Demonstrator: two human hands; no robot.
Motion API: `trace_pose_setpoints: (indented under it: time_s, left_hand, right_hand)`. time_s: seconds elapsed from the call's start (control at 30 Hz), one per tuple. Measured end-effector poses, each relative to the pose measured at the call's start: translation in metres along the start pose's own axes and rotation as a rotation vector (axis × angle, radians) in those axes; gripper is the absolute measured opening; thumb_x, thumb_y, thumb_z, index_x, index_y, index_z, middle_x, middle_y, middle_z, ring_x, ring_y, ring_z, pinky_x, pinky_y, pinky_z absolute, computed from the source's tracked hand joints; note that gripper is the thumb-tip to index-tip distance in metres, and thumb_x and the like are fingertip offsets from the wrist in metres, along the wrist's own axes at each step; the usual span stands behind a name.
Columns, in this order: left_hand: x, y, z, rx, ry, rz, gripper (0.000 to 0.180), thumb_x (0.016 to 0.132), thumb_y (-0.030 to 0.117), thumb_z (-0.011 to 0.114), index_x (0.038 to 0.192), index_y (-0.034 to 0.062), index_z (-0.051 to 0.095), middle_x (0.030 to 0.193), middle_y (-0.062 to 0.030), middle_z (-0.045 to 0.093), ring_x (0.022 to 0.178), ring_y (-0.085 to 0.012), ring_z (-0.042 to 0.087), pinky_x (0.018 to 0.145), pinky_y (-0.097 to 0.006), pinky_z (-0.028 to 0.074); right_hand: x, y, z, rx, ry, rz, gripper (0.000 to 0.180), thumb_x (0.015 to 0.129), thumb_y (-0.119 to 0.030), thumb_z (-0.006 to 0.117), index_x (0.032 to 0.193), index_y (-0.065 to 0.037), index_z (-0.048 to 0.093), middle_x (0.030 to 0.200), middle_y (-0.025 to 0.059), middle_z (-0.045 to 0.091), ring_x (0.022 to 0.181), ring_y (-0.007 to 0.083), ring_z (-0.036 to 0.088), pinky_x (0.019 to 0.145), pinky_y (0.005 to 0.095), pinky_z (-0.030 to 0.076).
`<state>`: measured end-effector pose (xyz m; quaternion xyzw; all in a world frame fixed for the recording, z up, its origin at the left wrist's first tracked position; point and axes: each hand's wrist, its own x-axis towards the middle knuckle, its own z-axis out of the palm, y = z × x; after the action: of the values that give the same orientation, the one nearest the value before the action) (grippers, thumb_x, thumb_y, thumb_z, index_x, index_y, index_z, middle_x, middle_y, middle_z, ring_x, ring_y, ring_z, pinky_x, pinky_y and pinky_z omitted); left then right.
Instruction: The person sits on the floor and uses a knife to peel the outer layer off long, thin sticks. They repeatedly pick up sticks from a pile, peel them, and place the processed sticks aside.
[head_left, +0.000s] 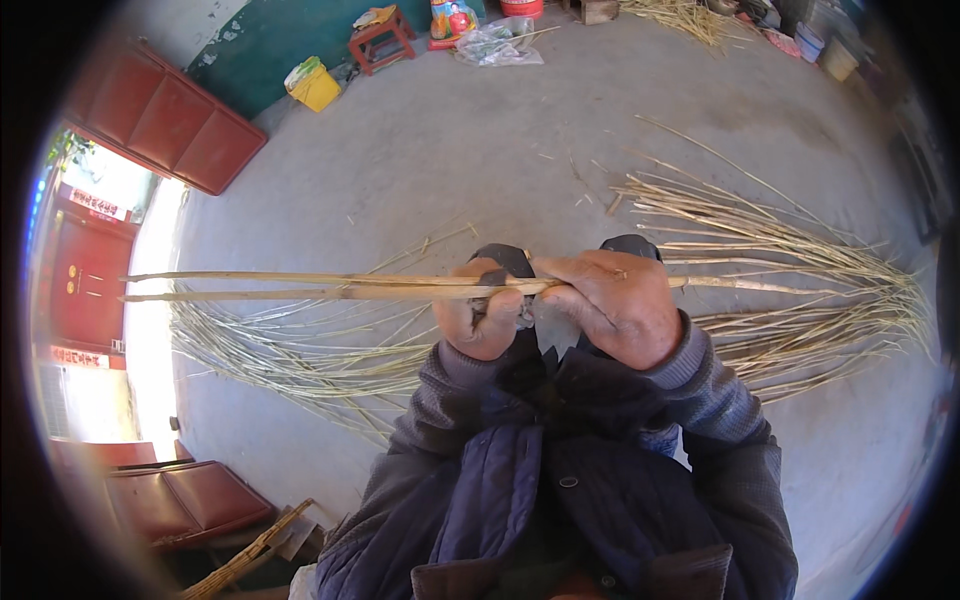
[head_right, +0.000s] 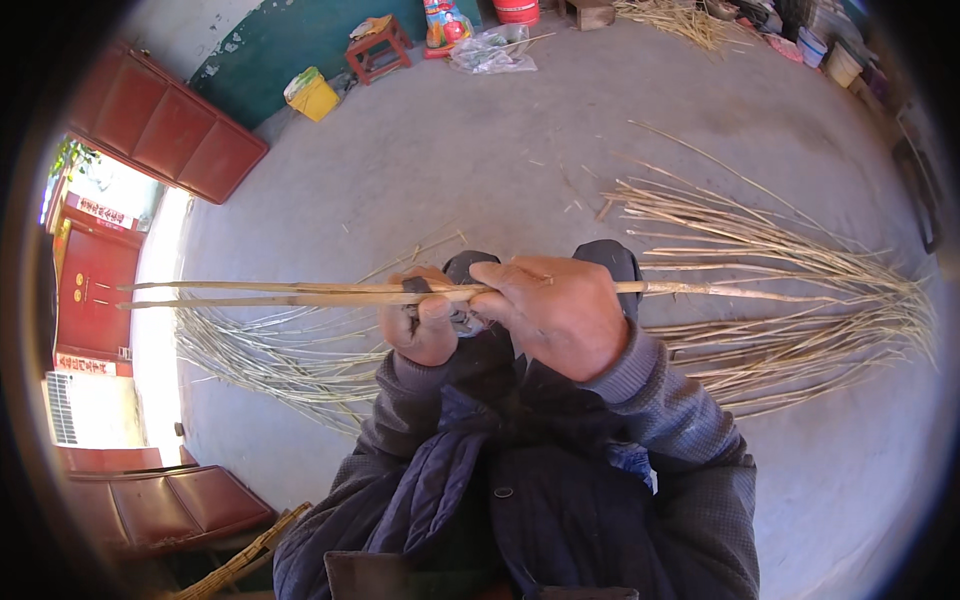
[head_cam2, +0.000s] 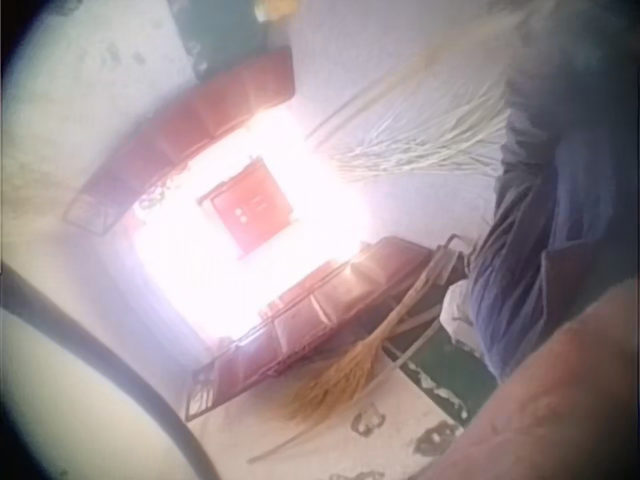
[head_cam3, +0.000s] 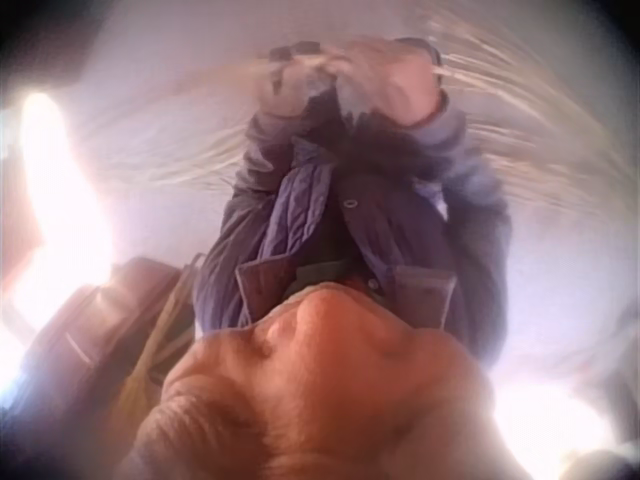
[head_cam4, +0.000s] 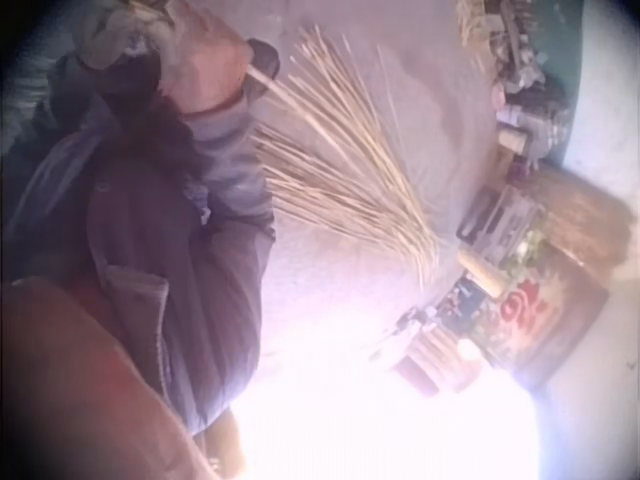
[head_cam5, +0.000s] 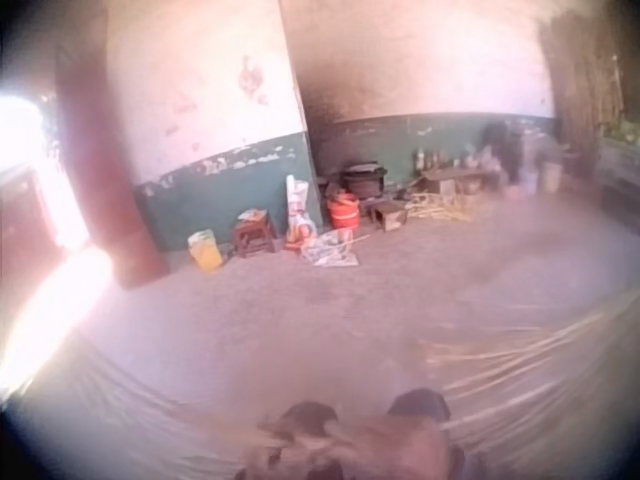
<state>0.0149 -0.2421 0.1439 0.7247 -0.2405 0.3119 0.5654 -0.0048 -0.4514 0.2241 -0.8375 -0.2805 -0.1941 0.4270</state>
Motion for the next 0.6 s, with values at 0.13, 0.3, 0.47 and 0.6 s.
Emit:
trace_pose_setpoints:
  time_s: [0.13,0.3,0.47,0.6]
  left_hand:
    - [0.001,0.000,-0.015,0.017,-0.024,-0.090,0.016,0.093,0.016,0.068,0.093,0.0011,0.062,0.086,-0.0118,0.067,0.066,-0.0204,0.063,0.061,-0.036,0.051]
    - [0.004,0.001,0.011,-0.033,0.019,0.032,0.031,0.096,0.028,0.071,0.092,-0.0007,0.060,0.085,-0.0120,0.066,0.068,-0.0190,0.062,0.060,-0.034,0.050]
    - [0.002,-0.004,-0.016,-0.237,0.021,-0.185,0.037,0.094,0.029,0.076,0.098,-0.0029,0.058,0.085,-0.0133,0.068,0.071,-0.0196,0.065,0.061,-0.034,0.052]
    - [0.006,-0.006,0.010,0.043,0.023,0.100,0.036,0.093,0.030,0.075,0.095,-0.0025,0.060,0.087,-0.0143,0.068,0.070,-0.0225,0.065,0.062,-0.035,0.052]
  right_hand:
    - [-0.002,0.013,-0.001,0.007,-0.003,-0.024,0.018,0.089,-0.019,0.074,0.098,-0.005,0.069,0.081,0.0133,0.067,0.071,0.0339,0.068,0.062,0.0401,0.054]
    - [0.006,0.004,0.006,0.021,-0.044,-0.039,0.017,0.090,-0.019,0.072,0.099,-0.005,0.068,0.082,0.0125,0.067,0.073,0.0334,0.068,0.062,0.0400,0.054]
    - [0.001,0.021,-0.001,0.049,-0.069,-0.018,0.018,0.091,-0.020,0.070,0.102,-0.006,0.068,0.080,0.0117,0.065,0.073,0.0327,0.067,0.062,0.0397,0.053]
    - [0.010,0.009,0.016,0.043,-0.053,-0.047,0.017,0.091,-0.020,0.070,0.101,-0.006,0.066,0.080,0.0121,0.065,0.073,0.0328,0.067,0.061,0.0402,0.052]
